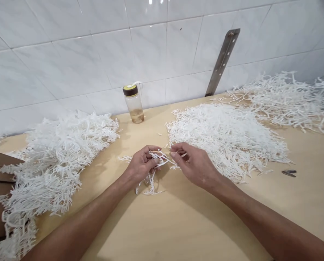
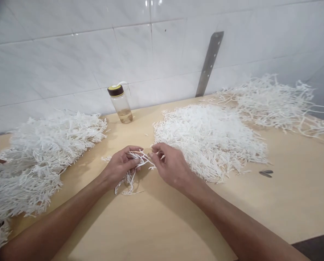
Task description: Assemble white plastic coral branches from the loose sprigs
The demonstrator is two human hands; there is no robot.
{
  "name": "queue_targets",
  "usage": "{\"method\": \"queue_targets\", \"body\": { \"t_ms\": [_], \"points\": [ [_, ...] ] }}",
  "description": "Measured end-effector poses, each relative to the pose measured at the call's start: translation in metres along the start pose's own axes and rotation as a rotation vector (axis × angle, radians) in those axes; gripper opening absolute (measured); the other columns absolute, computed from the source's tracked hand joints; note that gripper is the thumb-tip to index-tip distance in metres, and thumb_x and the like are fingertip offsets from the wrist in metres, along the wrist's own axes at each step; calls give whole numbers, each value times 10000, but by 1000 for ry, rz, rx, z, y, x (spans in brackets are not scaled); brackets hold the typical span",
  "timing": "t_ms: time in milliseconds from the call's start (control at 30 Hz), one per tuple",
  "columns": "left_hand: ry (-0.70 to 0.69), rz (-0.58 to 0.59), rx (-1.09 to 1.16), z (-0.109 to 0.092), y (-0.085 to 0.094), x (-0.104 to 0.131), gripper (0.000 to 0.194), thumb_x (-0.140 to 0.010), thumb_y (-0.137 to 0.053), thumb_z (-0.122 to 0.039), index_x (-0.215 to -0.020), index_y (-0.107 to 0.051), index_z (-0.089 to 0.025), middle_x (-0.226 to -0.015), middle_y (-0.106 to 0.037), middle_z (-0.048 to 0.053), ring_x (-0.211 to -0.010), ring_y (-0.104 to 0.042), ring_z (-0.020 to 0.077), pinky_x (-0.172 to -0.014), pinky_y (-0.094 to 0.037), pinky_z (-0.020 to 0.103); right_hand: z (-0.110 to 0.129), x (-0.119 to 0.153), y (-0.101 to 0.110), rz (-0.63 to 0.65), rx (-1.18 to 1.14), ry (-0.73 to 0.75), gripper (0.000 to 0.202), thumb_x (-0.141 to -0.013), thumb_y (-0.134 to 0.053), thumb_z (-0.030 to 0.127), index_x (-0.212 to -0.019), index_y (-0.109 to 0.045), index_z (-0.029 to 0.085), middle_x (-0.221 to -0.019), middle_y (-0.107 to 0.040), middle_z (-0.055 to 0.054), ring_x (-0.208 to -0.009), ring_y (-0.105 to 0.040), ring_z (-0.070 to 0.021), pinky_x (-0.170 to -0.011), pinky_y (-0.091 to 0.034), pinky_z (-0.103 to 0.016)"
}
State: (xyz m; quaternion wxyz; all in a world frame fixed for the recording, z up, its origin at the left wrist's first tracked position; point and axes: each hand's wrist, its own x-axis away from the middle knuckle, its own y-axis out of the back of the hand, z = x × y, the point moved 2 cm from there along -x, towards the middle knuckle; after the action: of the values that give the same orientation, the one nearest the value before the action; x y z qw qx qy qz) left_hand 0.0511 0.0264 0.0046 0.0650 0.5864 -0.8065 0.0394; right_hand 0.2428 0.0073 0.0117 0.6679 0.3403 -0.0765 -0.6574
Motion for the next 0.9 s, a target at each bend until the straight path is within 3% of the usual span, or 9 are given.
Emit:
{"method": "queue_targets", "body": {
  "t_ms": [133,200,367,467,633,767,900],
  "points": [
    [-33,9,84,2,2,-2,496,-709,-784,-319,-1134,-588,-155,-1007,-691,74,-673,-667,138,-612,-526,260,1,1,-18,176,-125,-67,201,-925,-551,325,-1011,-677,194,-892,-744,-55,-797,-691,-195,-695,-548,-319],
    [-43,-1,109,3,2,-3,506,-690,-798,-304,-1124,-584,-157,-1049,-680,81,-699,-676,144,-629,-537,267,-3,-1,-20,165,-197,-128,186,-905,-574,333,-951,-684,191,-852,-736,-48,-758,-680,-185,-666,-549,-311],
    [-56,2,39,2,3,-2,466,-694,-809,-332,-1075,-618,-142,-912,-701,70,-695,-677,161,-584,-478,237,-10,-5,-21,92,-330,-235,211,-843,-636,366,-921,-684,176,-794,-708,-44,-720,-657,-176,-635,-555,-303],
    [-81,10,39,-2,2,2,418,-710,-804,-392,-1003,-652,-135,-860,-698,65,-743,-654,160,-637,-486,246,-8,-6,-20,109,-335,-199,205,-841,-629,360,-906,-693,176,-793,-706,-46,-714,-645,-172,-614,-547,-291],
    [-29,-12,-55,-3,2,3,371,-733,-755,-480,-775,-638,-130,-662,-626,17,-560,-532,102,-528,-412,220,-3,-5,-17,158,-289,-143,216,-867,-601,363,-930,-729,201,-812,-720,-31,-664,-629,-151,-590,-536,-278],
    [-20,21,-143,0,3,1,320,-765,-711,-446,-813,-662,-133,-660,-638,11,-510,-499,90,-492,-392,217,-5,-5,-17,113,-300,-182,226,-859,-622,366,-954,-725,189,-802,-722,-34,-643,-638,-152,-614,-559,-296],
    [-89,29,-297,1,4,1,240,-801,-683,-370,-865,-709,-140,-722,-673,22,-605,-568,123,-549,-424,228,-3,-4,-19,169,-350,-157,209,-873,-616,360,-932,-736,199,-801,-727,-33,-694,-665,-163,-666,-578,-308]
  ]
}}
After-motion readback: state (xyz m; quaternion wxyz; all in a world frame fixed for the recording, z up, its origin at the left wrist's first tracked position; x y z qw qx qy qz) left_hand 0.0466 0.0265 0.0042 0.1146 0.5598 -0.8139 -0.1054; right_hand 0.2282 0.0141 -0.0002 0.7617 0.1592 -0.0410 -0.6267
